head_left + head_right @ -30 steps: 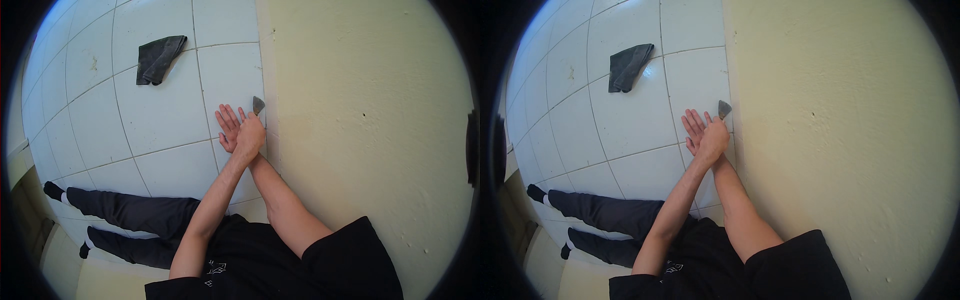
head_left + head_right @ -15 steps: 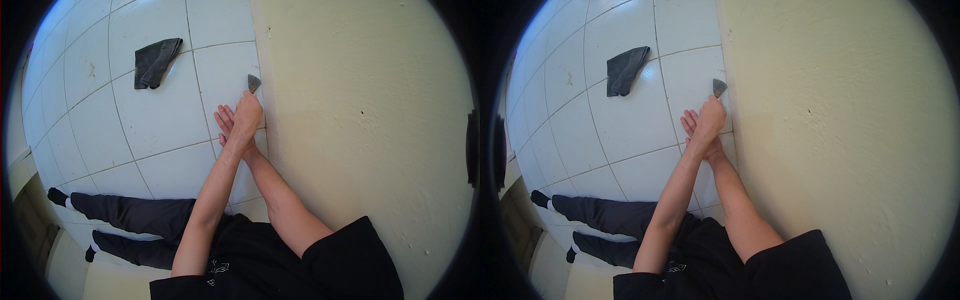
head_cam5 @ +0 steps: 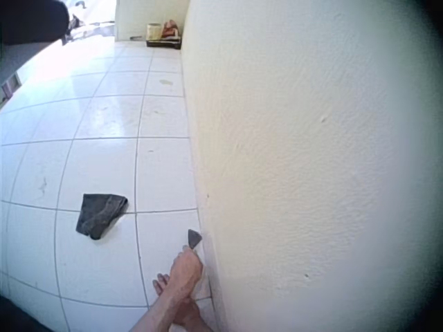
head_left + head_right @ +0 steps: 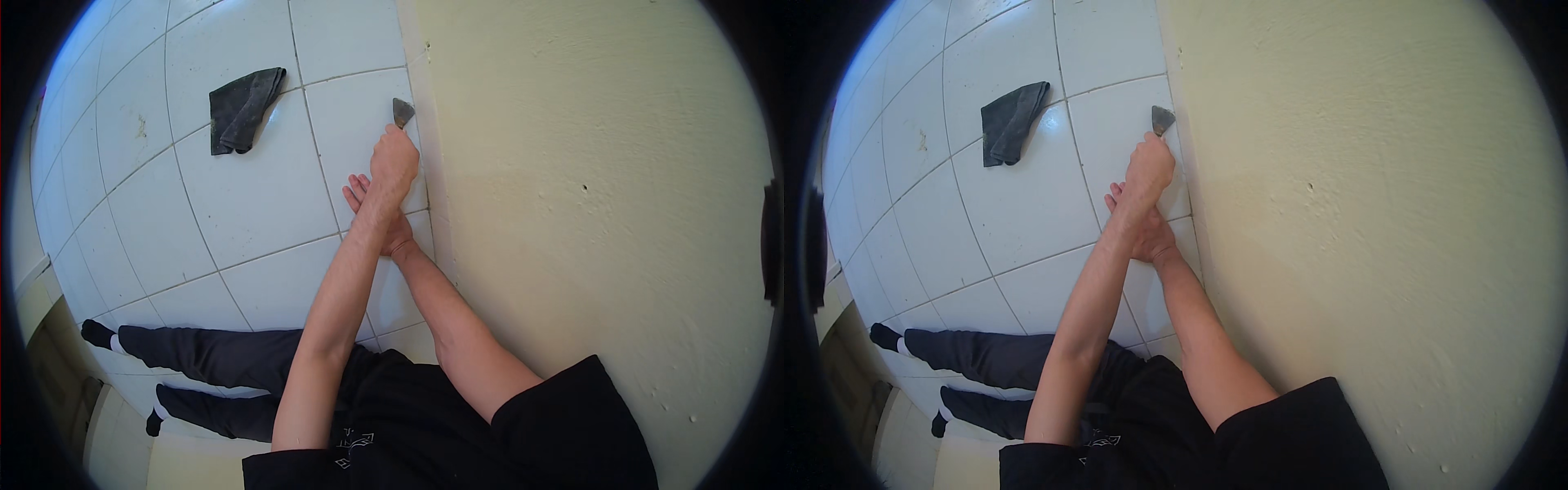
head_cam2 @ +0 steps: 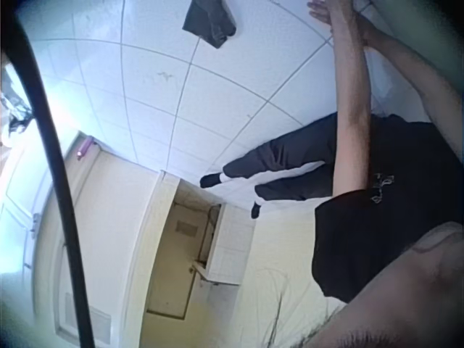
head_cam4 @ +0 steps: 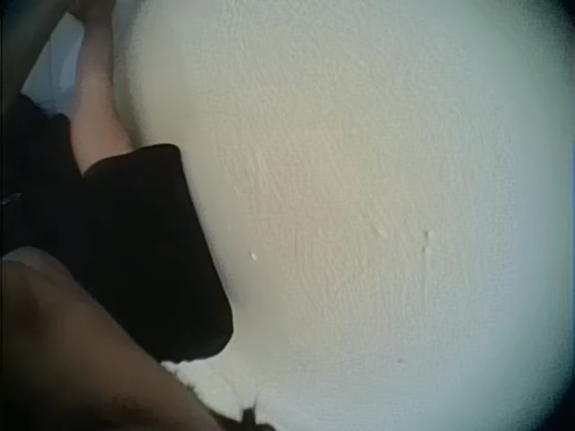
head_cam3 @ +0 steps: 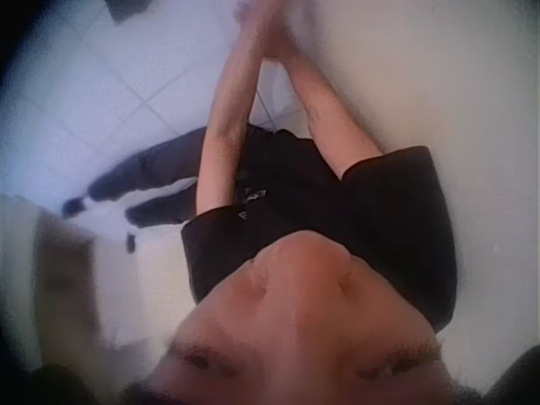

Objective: The person scrapes a wall near the floor with a metal scraper and wipes the surface with a cloth.

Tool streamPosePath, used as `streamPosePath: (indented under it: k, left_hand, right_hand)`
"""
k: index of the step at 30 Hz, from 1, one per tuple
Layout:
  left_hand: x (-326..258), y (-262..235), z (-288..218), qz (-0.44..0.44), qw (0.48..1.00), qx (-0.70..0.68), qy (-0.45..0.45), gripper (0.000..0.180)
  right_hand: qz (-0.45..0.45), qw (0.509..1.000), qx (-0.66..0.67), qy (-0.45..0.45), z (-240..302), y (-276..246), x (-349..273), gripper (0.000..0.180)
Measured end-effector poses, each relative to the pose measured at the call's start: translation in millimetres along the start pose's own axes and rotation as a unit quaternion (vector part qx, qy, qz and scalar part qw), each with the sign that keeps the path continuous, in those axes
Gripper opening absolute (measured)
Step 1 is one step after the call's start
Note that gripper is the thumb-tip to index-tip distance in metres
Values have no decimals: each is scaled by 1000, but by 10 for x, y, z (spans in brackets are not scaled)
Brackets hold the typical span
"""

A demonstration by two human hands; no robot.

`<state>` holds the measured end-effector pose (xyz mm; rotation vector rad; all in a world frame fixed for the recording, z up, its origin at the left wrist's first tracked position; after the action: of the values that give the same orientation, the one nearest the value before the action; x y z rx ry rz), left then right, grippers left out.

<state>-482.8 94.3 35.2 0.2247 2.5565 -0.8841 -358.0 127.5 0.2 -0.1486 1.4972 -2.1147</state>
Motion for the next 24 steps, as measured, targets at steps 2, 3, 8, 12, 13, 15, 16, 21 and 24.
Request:
streamPosePath:
  k: [2, 3, 8, 12, 13, 15, 16, 21, 24]
  left_hand:
    - [-29, 23, -16, 4, 999, 46, 9, 24]
    - [-103, 39, -5, 3, 999, 46, 8, 24]
    - [-287, 121, 48, 33, 999, 35, -9, 25]
    - [-42, 13, -43, 27, 999, 34, 5, 26]
    - [38, -26, -73, 17, 1000, 12, -11, 30]
    - [207, -86, -91, 6, 1000, -12, -27, 34]
    - [291, -130, -68, 5, 1000, -14, -28, 35]
    - [379, -145, -55, 13, 999, -1, -29, 36]
    - [152, -61, -33, 27, 999, 12, -20, 27]
  right_hand:
    - [1, 1000, -4, -4, -12, -4, -23, 70]
    - [1, 1000, -8, -7, -9, -4, -35, 69]
    - [-6, 1000, -3, -10, -34, -4, -35, 70]
    - [12, 1000, -13, 2, -46, 17, -17, 72]
    - [11, 1000, -14, 2, -40, 16, -24, 72]
    - [10, 999, -37, 4, 6, -34, -45, 73]
    - [11, 999, -37, 2, 24, -47, -43, 73]
    - [64, 994, -83, 9, 23, -80, -66, 74]
    - [33, 999, -6, 13, -13, -38, -60, 75]
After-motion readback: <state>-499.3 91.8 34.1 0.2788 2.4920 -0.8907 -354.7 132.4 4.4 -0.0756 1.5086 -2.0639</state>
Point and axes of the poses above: each hand's wrist, its own x-axis towards the middle knuckle, its own y-axis out of the palm, z = x × y, the point moved 2 cm from there along x, towards the middle knuckle, and after that the axes turned 8 degrees about y, right-handed, at the moved point
